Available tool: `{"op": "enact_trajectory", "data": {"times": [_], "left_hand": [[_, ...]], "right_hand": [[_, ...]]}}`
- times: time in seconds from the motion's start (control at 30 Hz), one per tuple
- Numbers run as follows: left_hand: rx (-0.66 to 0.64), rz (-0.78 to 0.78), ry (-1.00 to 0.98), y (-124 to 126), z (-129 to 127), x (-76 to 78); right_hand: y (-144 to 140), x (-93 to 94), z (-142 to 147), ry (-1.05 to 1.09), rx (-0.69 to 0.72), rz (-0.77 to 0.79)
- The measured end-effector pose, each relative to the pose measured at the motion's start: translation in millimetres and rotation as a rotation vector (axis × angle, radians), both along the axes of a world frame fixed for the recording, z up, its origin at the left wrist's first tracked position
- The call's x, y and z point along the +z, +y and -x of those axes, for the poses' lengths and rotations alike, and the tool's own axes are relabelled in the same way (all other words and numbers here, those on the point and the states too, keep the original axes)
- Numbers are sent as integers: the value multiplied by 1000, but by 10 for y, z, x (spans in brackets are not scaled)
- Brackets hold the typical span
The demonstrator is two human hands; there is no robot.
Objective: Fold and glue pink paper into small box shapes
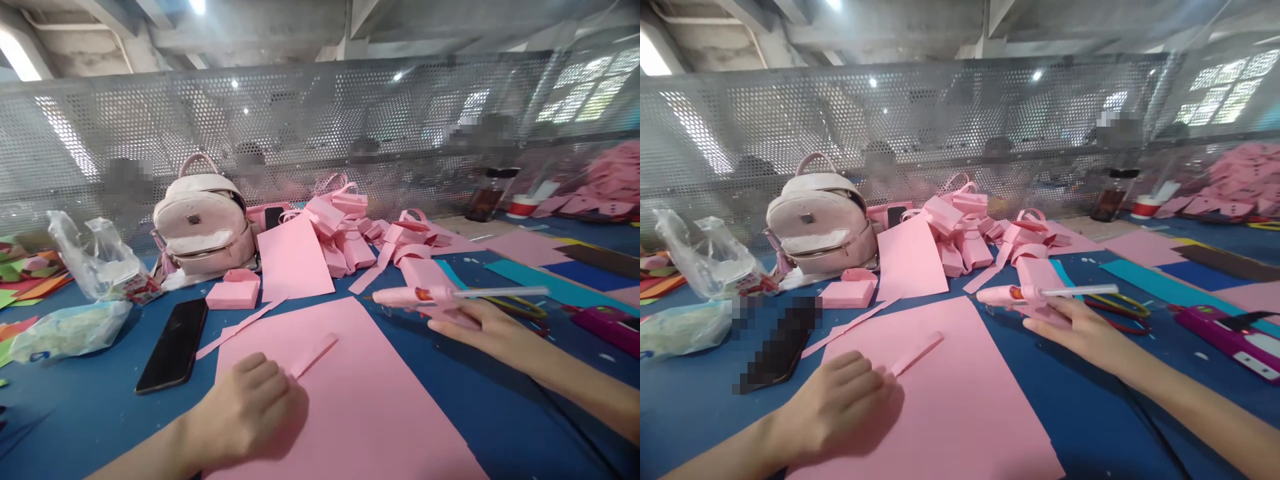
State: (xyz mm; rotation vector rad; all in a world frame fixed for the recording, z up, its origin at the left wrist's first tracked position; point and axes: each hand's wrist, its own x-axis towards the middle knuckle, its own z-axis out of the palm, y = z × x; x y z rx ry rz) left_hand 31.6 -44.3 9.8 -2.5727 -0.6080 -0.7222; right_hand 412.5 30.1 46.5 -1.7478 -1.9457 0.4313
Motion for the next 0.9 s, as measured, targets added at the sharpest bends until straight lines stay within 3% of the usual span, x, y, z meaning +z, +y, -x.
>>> {"op": "enact_trajectory", "data": {"times": [0.13,0.23,0.3,0.43,0.6,0.73,0.9], "left_hand": [[-58,-141,127,-224,-170,16],[6,-118,95,-278,-154,-21],[76,-76,65,-264,-85,-78],[185,0,37,-218,40,-197],[218,-20,32,-208,66,-245],[250,26,49,-194,80,-236],[254,42,59,-171,91,-236]], "right_hand": [[-156,263,401,241,195,290],[-187,370,685,234,391,436],[-171,388,829,213,441,509],[-99,363,1038,138,418,599],[-25,356,1203,113,448,626],[1,362,1229,87,449,660],[22,311,1203,70,461,595]]}}
